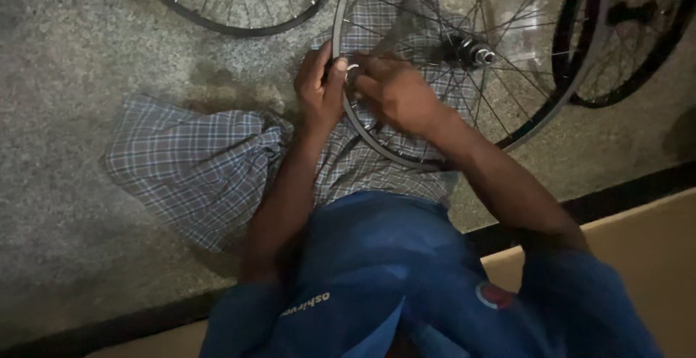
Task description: The person sits on the floor and uses a spoke wrench to tighten the nipples on a bicycle wheel. They systematically rotate the wheel and adjust the spokes to true the rim.
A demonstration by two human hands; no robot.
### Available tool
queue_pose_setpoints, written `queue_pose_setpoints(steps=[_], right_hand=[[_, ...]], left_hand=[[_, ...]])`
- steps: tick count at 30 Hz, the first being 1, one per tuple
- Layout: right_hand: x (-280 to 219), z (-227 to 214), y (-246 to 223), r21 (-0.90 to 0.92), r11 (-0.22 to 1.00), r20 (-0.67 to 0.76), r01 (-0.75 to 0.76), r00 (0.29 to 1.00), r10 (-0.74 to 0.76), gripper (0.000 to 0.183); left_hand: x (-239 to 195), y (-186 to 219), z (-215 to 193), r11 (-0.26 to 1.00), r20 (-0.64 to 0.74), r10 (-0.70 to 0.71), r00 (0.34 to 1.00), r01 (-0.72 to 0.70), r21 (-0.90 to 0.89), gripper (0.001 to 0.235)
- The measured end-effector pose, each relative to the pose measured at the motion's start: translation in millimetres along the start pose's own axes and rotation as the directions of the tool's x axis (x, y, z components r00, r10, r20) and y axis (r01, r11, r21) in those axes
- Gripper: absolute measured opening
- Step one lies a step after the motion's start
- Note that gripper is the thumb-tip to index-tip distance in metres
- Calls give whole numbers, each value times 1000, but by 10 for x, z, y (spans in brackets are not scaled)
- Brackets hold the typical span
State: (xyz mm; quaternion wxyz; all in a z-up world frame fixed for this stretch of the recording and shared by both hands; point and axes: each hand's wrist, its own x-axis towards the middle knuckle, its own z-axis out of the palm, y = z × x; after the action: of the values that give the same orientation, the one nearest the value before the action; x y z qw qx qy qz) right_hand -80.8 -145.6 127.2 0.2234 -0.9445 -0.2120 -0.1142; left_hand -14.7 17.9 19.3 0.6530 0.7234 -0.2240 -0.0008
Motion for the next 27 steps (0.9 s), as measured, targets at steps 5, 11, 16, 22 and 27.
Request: queue_pose_setpoints(steps=[5, 11, 16, 22, 27], right_hand=[[-19, 261, 37, -8, 949, 26, -315, 949, 315, 22], [111, 526, 48, -198, 843, 238, -500, 810, 536, 17], [130, 137, 150, 201, 903, 363, -379, 885, 291, 23], [99, 293, -47, 25, 951, 50, -309, 950, 307, 27], [68, 460, -116, -24, 919, -143, -395, 911, 388, 17]], left_hand=[[29, 71, -26, 997, 7, 61, 998, -60, -47, 31], [60, 85, -46, 998, 2, 62, 998, -62, -26, 31], [42, 117, -72, 998, 20, 58, 998, -58, -35, 31], [52, 104, -83, 998, 2, 65, 998, -65, 5, 29], [25, 112, -66, 996, 21, 68, 997, -66, -52, 29]])
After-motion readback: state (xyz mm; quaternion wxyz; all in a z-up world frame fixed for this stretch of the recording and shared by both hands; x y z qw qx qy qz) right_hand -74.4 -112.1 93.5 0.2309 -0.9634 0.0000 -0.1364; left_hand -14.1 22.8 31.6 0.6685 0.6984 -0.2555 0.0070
